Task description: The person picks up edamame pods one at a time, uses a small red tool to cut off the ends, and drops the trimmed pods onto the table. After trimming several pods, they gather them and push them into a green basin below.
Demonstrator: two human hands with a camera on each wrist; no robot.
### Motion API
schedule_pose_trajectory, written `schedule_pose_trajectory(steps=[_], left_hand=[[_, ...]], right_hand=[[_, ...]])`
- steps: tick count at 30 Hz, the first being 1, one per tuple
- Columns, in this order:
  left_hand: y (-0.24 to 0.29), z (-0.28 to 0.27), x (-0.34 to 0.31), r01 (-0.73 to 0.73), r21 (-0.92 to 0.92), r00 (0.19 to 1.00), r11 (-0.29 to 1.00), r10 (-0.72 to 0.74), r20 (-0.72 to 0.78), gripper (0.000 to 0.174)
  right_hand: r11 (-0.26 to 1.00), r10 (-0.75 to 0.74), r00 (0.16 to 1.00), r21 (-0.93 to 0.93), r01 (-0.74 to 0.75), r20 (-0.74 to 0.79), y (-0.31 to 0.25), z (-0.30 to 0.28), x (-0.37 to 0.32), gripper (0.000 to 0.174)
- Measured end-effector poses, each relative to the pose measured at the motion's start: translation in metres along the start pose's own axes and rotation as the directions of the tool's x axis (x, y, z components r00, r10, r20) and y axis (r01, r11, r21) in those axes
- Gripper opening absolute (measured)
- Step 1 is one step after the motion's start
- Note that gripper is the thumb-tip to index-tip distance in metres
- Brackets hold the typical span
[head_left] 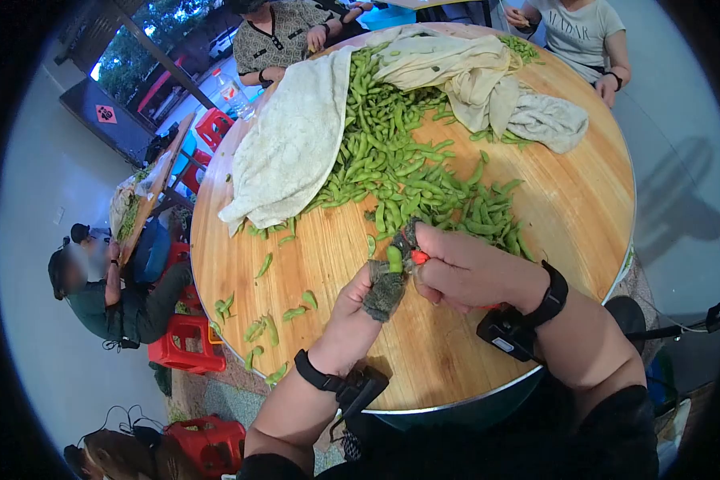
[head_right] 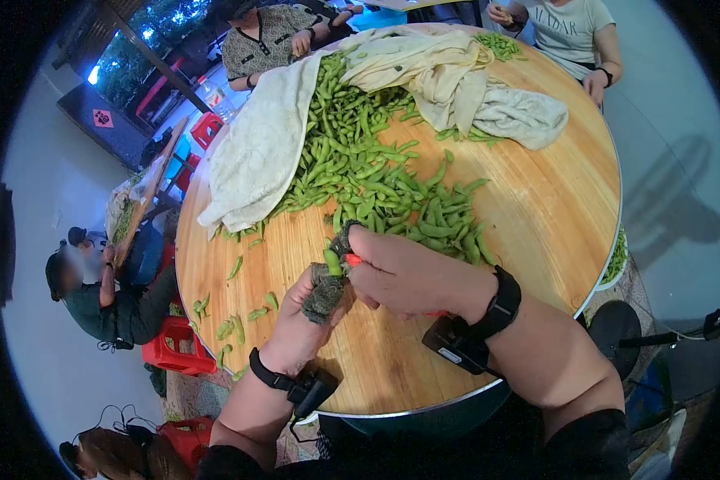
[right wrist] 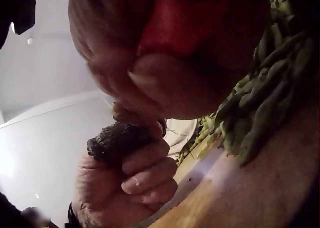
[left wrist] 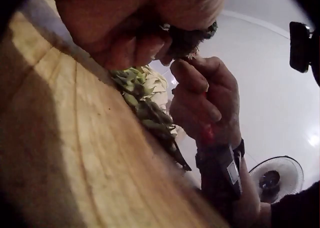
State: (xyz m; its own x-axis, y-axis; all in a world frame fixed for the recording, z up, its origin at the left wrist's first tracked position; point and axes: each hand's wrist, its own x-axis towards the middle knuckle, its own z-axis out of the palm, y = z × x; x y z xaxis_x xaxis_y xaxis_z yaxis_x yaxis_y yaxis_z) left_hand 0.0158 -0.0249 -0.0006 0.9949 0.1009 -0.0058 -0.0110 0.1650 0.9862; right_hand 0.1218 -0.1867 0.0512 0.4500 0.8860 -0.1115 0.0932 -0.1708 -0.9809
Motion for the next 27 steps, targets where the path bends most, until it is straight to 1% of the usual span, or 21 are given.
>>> schedule_pose_trajectory(steps=[3, 5, 6, 7, 8, 9, 11, 13, 14, 16, 17, 18, 19, 20, 21, 22, 23, 24, 25, 26, 27], left_hand=[[-0.002, -0.006, -0.001, 0.041, -0.009, 0.999, 0.999, -0.041, 0.022, 0.004], [-0.005, -0.006, -0.001, -0.015, 0.078, 0.999, 0.997, 0.013, 0.03, 0.005], [-0.004, -0.006, -0.004, -0.014, 0.078, 0.999, 0.997, 0.012, 0.03, 0.005], [-0.002, -0.004, -0.009, -0.093, 0.222, 0.996, 0.971, 0.088, 0.032, 0.005], [-0.001, -0.003, -0.011, -0.169, 0.359, 0.986, 0.918, 0.163, 0.045, 0.005], [-0.001, -0.003, -0.011, -0.167, 0.357, 0.986, 0.919, 0.162, 0.045, 0.005], [-0.001, -0.004, -0.011, -0.234, 0.447, 0.972, 0.864, 0.213, 0.096, 0.007], [-0.002, -0.006, -0.007, -0.212, 0.479, 0.976, 0.852, 0.209, 0.061, 0.008], [-0.003, -0.008, -0.005, -0.19, 0.51, 0.978, 0.839, 0.206, 0.025, 0.01], [-0.005, -0.013, -0.004, -0.2, 0.508, 0.979, 0.838, 0.19, 0.072, 0.011], [-0.005, -0.016, -0.005, -0.207, 0.504, 0.978, 0.839, 0.171, 0.117, 0.012], [-0.001, -0.018, -0.007, -0.205, 0.503, 0.979, 0.84, 0.169, 0.116, 0.012], [0.007, -0.018, -0.011, -0.004, 0.222, 0.994, 0.975, -0.02, 0.106, 0.012], [0.013, -0.017, -0.013, 0.213, -0.076, 0.968, 0.974, -0.199, 0.152, 0.015], [0.015, -0.014, -0.016, 0.211, -0.074, 0.968, 0.975, -0.198, 0.152, 0.015], [0.016, -0.01, -0.019, 0.329, -0.329, 0.933, 0.885, -0.25, 0.259, 0.017], [0.016, -0.008, -0.022, 0.443, -0.543, 0.888, 0.713, -0.267, 0.373, 0.02], [0.011, -0.014, -0.021, 0.443, -0.504, 0.873, 0.742, -0.229, 0.431, 0.023], [0.014, -0.013, -0.019, 0.439, -0.503, 0.874, 0.744, -0.225, 0.431, 0.023], [0.019, -0.011, -0.015, 0.381, -0.369, 0.91, 0.848, -0.271, 0.315, 0.023], [0.021, -0.01, -0.012, 0.332, -0.213, 0.937, 0.919, -0.294, 0.191, 0.024]], right_hand=[[0.998, -0.036, 0.999, -0.049, 0.036, 0.011, 0.001, 0.001, 0.001, 0.011], [0.995, -0.055, 0.998, -0.081, 0.056, 0.006, 0.006, 0.003, 0.003, 0.013], [0.975, -0.134, 0.991, -0.182, 0.129, -0.018, 0.012, 0.005, 0.006, 0.015], [0.939, -0.214, 0.976, -0.283, 0.196, -0.033, 0.014, 0.006, 0.007, 0.017], [0.939, -0.213, 0.976, -0.284, 0.195, -0.034, 0.014, 0.007, 0.007, 0.017], [0.943, -0.201, 0.978, -0.282, 0.179, -0.049, 0.013, 0.009, 0.006, 0.018], [0.946, -0.188, 0.98, -0.279, 0.163, -0.063, 0.012, 0.013, 0.006, 0.019], [0.941, -0.228, 0.963, -0.288, 0.18, -0.143, 0.013, 0.016, 0.008, 0.019], [0.94, -0.23, 0.963, -0.287, 0.182, -0.143, 0.015, 0.016, 0.008, 0.019], [0.924, -0.273, 0.953, -0.313, 0.22, -0.135, 0.014, 0.015, 0.009, 0.015], [0.924, -0.273, 0.953, -0.313, 0.221, -0.134, 0.009, 0.012, 0.006, 0.015], [0.992, -0.12, 0.992, -0.045, 0.118, -0.042, 0.001, 0.007, 0.002, 0.012], [0.977, 0.008, 0.996, 0.213, -0.027, 0.088, -0.005, 0.004, -0.003, 0.009], [0.977, 0.008, 0.996, 0.213, -0.027, 0.088, -0.007, 0.004, -0.005, 0.009], [0.913, 0.022, 0.985, 0.399, -0.09, 0.172, -0.009, 0.004, -0.008, 0.011], [0.811, 0.016, 0.967, 0.563, -0.161, 0.254, -0.01, 0.004, -0.009, 0.015], [0.811, 0.013, 0.968, 0.563, -0.158, 0.252, -0.008, 0.005, -0.01, 0.015], [0.783, -0.004, 0.966, 0.601, -0.159, 0.26, -0.007, 0.005, -0.01, 0.014], [0.755, -0.021, 0.963, 0.636, -0.16, 0.267, -0.006, 0.005, -0.01, 0.013], [0.756, -0.021, 0.963, 0.635, -0.159, 0.267, -0.007, 0.004, -0.009, 0.013], [0.857, -0.012, 0.987, 0.51, -0.074, 0.163, -0.008, 0.002, -0.008, 0.009]])
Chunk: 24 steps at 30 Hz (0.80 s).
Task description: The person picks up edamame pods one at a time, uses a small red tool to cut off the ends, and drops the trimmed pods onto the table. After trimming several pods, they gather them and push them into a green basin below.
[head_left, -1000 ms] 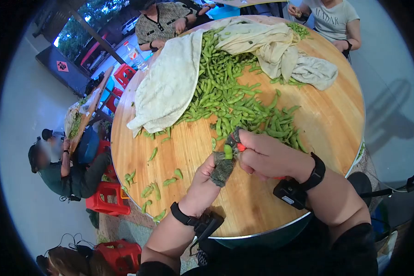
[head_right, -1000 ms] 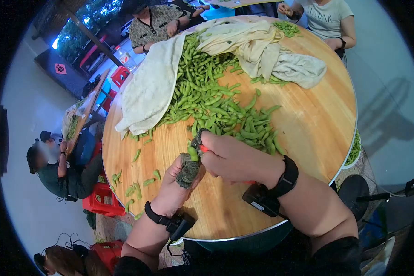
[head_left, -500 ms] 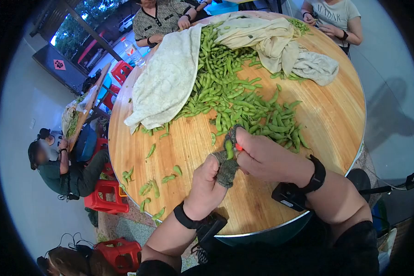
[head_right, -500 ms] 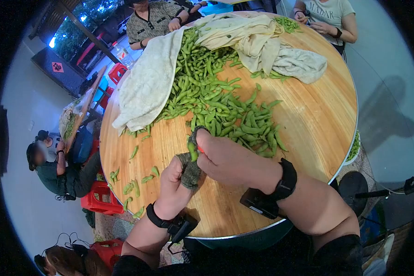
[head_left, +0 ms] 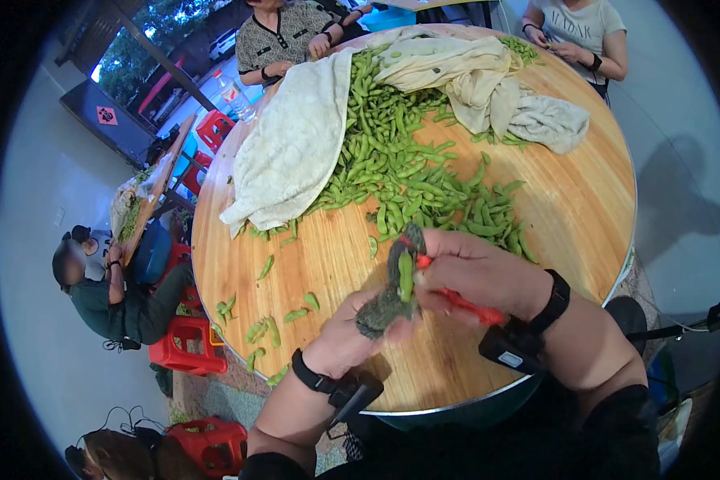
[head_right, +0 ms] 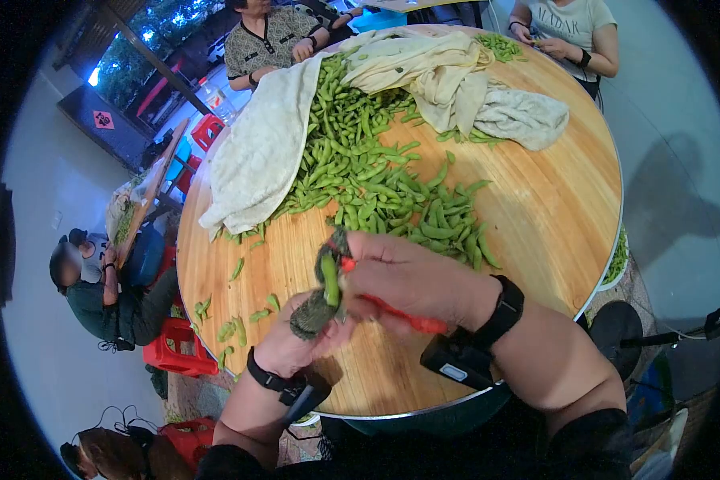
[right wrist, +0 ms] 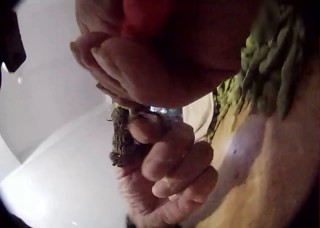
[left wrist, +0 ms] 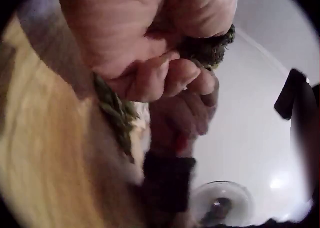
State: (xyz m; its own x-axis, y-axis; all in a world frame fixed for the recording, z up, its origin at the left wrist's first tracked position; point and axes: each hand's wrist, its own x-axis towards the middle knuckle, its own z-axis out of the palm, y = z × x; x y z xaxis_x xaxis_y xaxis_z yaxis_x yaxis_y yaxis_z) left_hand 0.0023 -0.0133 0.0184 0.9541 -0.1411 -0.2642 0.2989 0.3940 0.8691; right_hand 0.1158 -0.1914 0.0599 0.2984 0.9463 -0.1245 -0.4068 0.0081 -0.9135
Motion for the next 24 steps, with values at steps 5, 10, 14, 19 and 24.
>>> schedule_pose_trajectory(steps=[5, 10, 14, 19, 24], left_hand=[[-0.014, 0.001, 0.016, -0.332, 0.34, 0.919, 0.88, 0.383, -0.094, 0.016], [-0.012, -0.006, 0.011, -0.205, 0.386, 0.966, 0.899, 0.25, -0.069, 0.013], [-0.011, -0.01, 0.008, -0.335, 0.593, 0.918, 0.732, 0.395, 0.03, 0.011], [-0.005, -0.006, 0.001, -0.211, 0.265, 0.977, 0.941, 0.212, 0.026, 0.013], [-0.007, -0.008, -0.002, 0.067, -0.33, 0.979, 0.942, 0.003, 0.206, 0.025]], right_hand=[[0.955, -0.068, 0.98, -0.297, 0.01, -0.185, -0.001, -0.002, 0.002, 0.009], [0.92, -0.085, 0.977, -0.392, 0.002, -0.194, 0.018, 0.007, 0.012, 0.011], [0.717, -0.321, 0.937, -0.682, 0.144, -0.14, 0.024, 0.004, 0.015, 0.01], [0.844, -0.226, 0.973, -0.509, 0.169, -0.052, 0.015, 0.006, 0.011, 0.007], [0.989, 0.061, 0.998, -0.136, -0.064, -0.031, 0.007, 0.009, 0.004, 0.007]])
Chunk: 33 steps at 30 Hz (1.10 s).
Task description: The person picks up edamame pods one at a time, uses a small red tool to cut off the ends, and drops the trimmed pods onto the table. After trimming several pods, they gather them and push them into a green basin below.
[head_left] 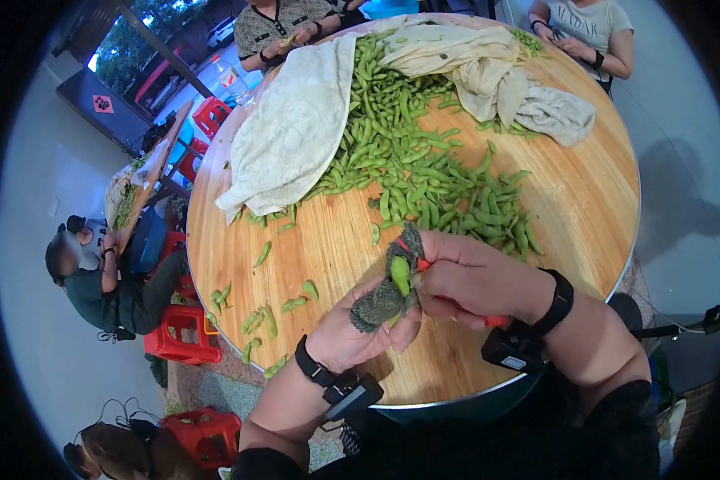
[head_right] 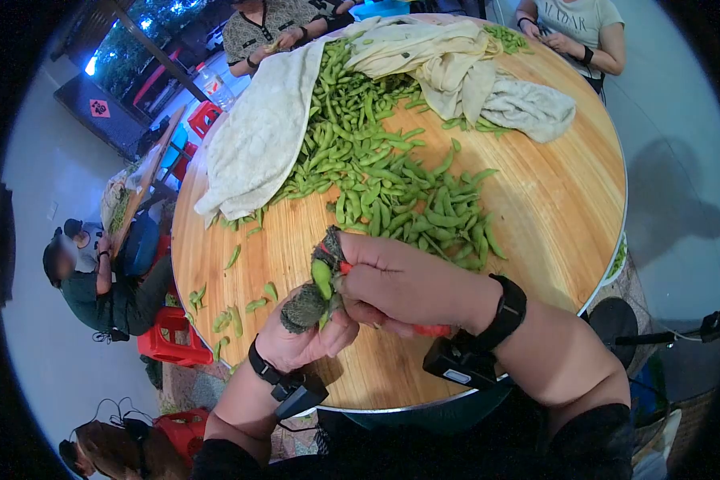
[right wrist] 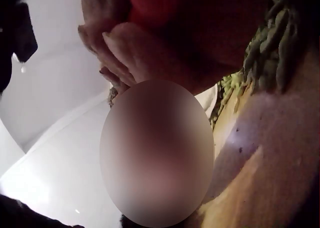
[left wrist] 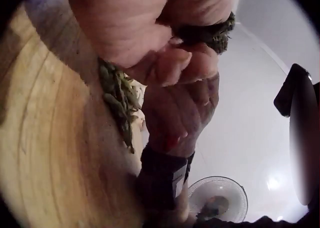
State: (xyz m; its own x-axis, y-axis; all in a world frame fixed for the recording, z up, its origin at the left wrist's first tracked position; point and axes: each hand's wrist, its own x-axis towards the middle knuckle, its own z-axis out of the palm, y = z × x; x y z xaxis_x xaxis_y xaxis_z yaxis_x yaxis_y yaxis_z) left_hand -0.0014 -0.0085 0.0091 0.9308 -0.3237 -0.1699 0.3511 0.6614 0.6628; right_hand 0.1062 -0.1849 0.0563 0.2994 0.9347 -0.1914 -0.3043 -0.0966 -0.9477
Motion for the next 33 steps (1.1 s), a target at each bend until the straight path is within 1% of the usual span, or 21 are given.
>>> schedule_pose_trajectory(steps=[4, 6, 7, 8, 9, 10, 11, 12, 13, 15, 16, 18, 19, 21, 22, 23, 24, 28, 30, 31, 33], left_hand=[[-0.002, -0.002, 0.002, 0.014, -0.034, 0.991, 0.999, -0.01, 0.137, 0.025], [-0.003, 0.0, 0.004, -0.041, 0.061, 0.999, 0.997, 0.042, 0.0, 0.02], [-0.004, 0.002, 0.007, -0.042, 0.061, 0.999, 0.997, 0.042, 0.001, 0.02], [-0.006, 0.004, 0.011, -0.176, 0.386, 0.971, 0.906, 0.224, -0.082, 0.017], [-0.007, 0.005, 0.014, -0.245, 0.673, 0.904, 0.698, 0.414, -0.101, 0.015], [-0.008, 0.001, 0.016, -0.246, 0.668, 0.904, 0.702, 0.415, -0.104, 0.015], [-0.009, -0.006, 0.018, -0.339, 0.714, 0.856, 0.613, 0.516, -0.037, 0.013], [-0.008, -0.011, 0.018, -0.422, 0.75, 0.795, 0.51, 0.606, 0.035, 0.012], [-0.006, -0.01, 0.015, -0.419, 0.748, 0.794, 0.514, 0.607, 0.028, 0.012], [-0.001, -0.005, 0.007, -0.184, 0.755, 0.924, 0.629, 0.372, -0.084, 0.01], [0.0, -0.006, 0.005, -0.181, 0.751, 0.924, 0.635, 0.37, -0.09, 0.01], [0.002, -0.008, 0.002, -0.065, 0.776, 0.969, 0.627, 0.226, -0.101, 0.008], [0.002, -0.005, 0.002, -0.063, 0.773, 0.97, 0.631, 0.221, -0.101, 0.008], [0.002, 0.004, 0.002, -0.048, 0.648, 0.98, 0.76, 0.16, -0.115, 0.008], [0.003, 0.008, 0.002, -0.05, 0.646, 0.981, 0.762, 0.158, -0.111, 0.008], [0.005, 0.01, 0.001, 0.04, 0.6, 0.98, 0.799, 0.085, -0.178, 0.01], [0.007, 0.011, 0.0, 0.129, 0.548, 0.97, 0.827, 0.01, -0.242, 0.011], [0.012, 0.005, 0.0, 0.179, 0.425, 0.98, 0.887, -0.122, -0.157, 0.016], [0.003, -0.013, 0.006, 0.121, 0.267, 0.993, 0.956, -0.113, -0.047, 0.021], [0.001, -0.012, 0.008, 0.119, 0.266, 0.993, 0.957, -0.111, -0.047, 0.021], [-0.003, -0.011, 0.011, 0.054, 0.209, 0.99, 0.976, -0.024, -0.141, 0.024]], right_hand=[[0.988, 0.023, 0.998, 0.153, -0.033, 0.064, 0.0, -0.002, -0.002, 0.008], [0.995, 0.015, 1.0, 0.103, -0.014, -0.01, 0.002, -0.004, 0.001, 0.01], [0.995, 0.015, 1.0, 0.102, -0.014, -0.01, 0.0, -0.003, 0.001, 0.01], [0.995, -0.039, 0.993, -0.095, 0.028, -0.114, -0.004, -0.001, 0.0, 0.01], [0.956, -0.109, 0.973, -0.291, 0.046, -0.204, -0.006, -0.001, 0.0, 0.012], [0.956, -0.103, 0.974, -0.292, 0.04, -0.203, 0.002, -0.003, 0.003, 0.012], [0.773, -0.383, 0.899, -0.606, 0.186, -0.213, 0.016, -0.007, 0.01, 0.013], [0.472, -0.626, 0.77, -0.845, 0.253, -0.119, 0.026, -0.009, 0.013, 0.015], [0.475, -0.621, 0.775, -0.843, 0.253, -0.117, 0.027, -0.005, 0.013, 0.015], [0.443, -0.532, 0.842, -0.877, 0.185, -0.091, 0.027, 0.002, 0.012, 0.019], [0.447, -0.525, 0.846, -0.876, 0.182, -0.092, 0.026, 0.003, 0.01, 0.019], [0.47, -0.394, 0.919, -0.853, 0.224, 0.024, 0.021, -0.001, 0.01, 0.018], [0.474, -0.391, 0.92, -0.853, 0.22, 0.02, 0.022, -0.007, 0.012, 0.018], [0.532, -0.419, 0.894, -0.755, 0.383, 0.159, 0.026, -0.021, 0.016, 0.016], [0.531, -0.417, 0.895, -0.758, 0.379, 0.156, 0.019, -0.02, 0.014, 0.016], [0.725, -0.211, 0.976, -0.66, 0.197, 0.059, 0.007, -0.016, 0.009, 0.016], [0.852, 0.019, 1.0, -0.524, -0.016, -0.001, 0.001, -0.013, 0.007, 0.016], [0.876, -0.004, 1.0, -0.482, -0.01, -0.028, 0.003, -0.011, 0.006, 0.017], [0.82, -0.052, 0.996, -0.573, -0.001, -0.076, 0.005, -0.009, 0.007, 0.018], [0.819, -0.05, 0.996, -0.574, -0.001, -0.075, 0.01, -0.008, 0.009, 0.018], [0.44, -0.377, 0.926, -0.887, 0.144, -0.037, 0.023, -0.007, 0.014, 0.021]])
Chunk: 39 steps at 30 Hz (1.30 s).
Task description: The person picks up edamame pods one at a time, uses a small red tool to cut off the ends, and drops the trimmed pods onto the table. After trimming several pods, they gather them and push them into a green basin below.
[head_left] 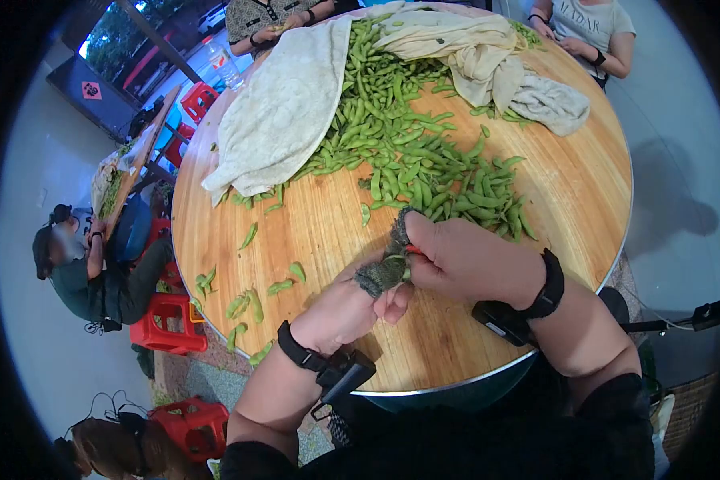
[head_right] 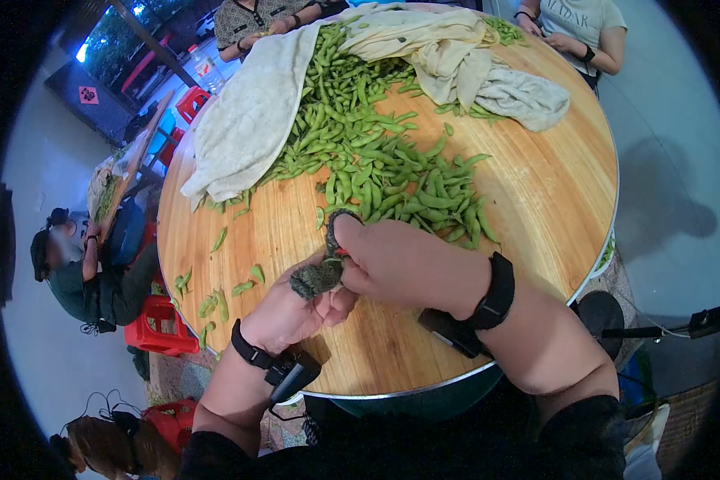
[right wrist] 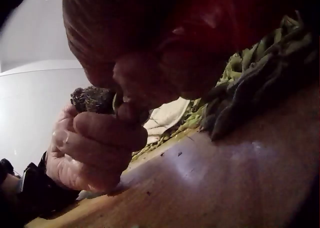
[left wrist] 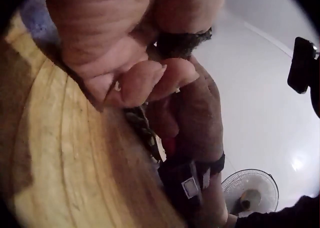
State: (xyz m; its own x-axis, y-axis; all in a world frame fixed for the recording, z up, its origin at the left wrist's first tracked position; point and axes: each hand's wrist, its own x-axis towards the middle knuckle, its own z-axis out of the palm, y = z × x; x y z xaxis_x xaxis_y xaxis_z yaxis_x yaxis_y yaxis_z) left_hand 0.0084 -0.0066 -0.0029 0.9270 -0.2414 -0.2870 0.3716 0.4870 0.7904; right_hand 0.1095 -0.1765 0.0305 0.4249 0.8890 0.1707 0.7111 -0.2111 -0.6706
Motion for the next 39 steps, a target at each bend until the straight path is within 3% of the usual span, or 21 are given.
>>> schedule_pose_trajectory(steps=[3, 6, 10, 12, 15, 19, 21, 25, 30, 34, 36, 39], left_hand=[[0.006, 0.008, -0.001, -0.017, -0.037, 1.0, 0.999, 0.016, -0.017, 0.025], [0.005, 0.007, -0.002, -0.004, -0.076, 0.997, 0.997, -0.002, -0.077, 0.026], [0.005, 0.005, 0.0, -0.047, -0.04, 0.998, 0.998, 0.045, -0.052, 0.022], [0.01, 0.012, 0.001, -0.137, -0.076, 0.978, 0.988, 0.123, -0.171, 0.015], [0.009, 0.008, 0.001, -0.13, -0.165, 0.987, 0.978, 0.112, -0.113, 0.011], [0.013, 0.014, -0.001, -0.118, -0.159, 0.985, 0.98, 0.096, -0.141, 0.011], [0.012, 0.014, -0.001, -0.168, -0.126, 0.983, 0.978, 0.157, -0.09, 0.009], [0.01, 0.019, -0.004, -0.175, -0.049, 0.973, 0.983, 0.165, -0.159, 0.01], [0.006, 0.013, -0.002, -0.188, 0.171, 0.975, 0.967, 0.205, -0.083, 0.008], [0.004, 0.016, -0.004, -0.16, 0.234, 0.983, 0.959, 0.178, -0.055, 0.01], [-0.002, 0.018, -0.001, -0.313, 0.401, 0.933, 0.861, 0.357, -0.039, 0.013], [-0.003, 0.004, -0.001, -0.3, 0.395, 0.943, 0.869, 0.332, -0.014, 0.015]], right_hand=[[1.0, 0.012, 0.997, 0.02, -0.01, -0.075, -0.003, 0.0, -0.001, 0.023], [0.997, -0.007, 0.997, 0.073, 0.013, -0.072, -0.002, 0.002, -0.001, 0.023], [0.982, 0.045, 0.997, 0.187, -0.032, -0.066, 0.0, -0.002, 0.0, 0.024], [0.965, -0.037, 0.979, 0.247, 0.087, -0.2, 0.004, -0.002, 0.003, 0.025], [0.994, 0.016, 0.995, 0.11, -0.004, -0.101, -0.005, -0.008, 0.0, 0.024], [0.999, 0.045, 0.994, 0.022, -0.043, -0.097, -0.003, -0.001, 0.0, 0.022], [0.998, -0.052, 0.983, 0.03, 0.058, -0.176, 0.001, 0.003, 0.001, 0.021], [0.991, -0.014, 0.985, 0.127, 0.036, -0.174, 0.004, 0.002, 0.002, 0.021], [0.995, -0.006, 0.982, 0.094, 0.024, -0.187, 0.002, 0.0, 0.001, 0.021], [0.998, 0.019, 0.982, 0.059, -0.008, -0.185, 0.001, -0.002, 0.001, 0.021], [0.998, 0.024, 0.988, 0.053, -0.016, -0.154, -0.001, -0.003, 0.001, 0.022], [0.994, 0.007, 0.991, 0.106, 0.007, -0.13, 0.005, 0.0, 0.002, 0.024]])
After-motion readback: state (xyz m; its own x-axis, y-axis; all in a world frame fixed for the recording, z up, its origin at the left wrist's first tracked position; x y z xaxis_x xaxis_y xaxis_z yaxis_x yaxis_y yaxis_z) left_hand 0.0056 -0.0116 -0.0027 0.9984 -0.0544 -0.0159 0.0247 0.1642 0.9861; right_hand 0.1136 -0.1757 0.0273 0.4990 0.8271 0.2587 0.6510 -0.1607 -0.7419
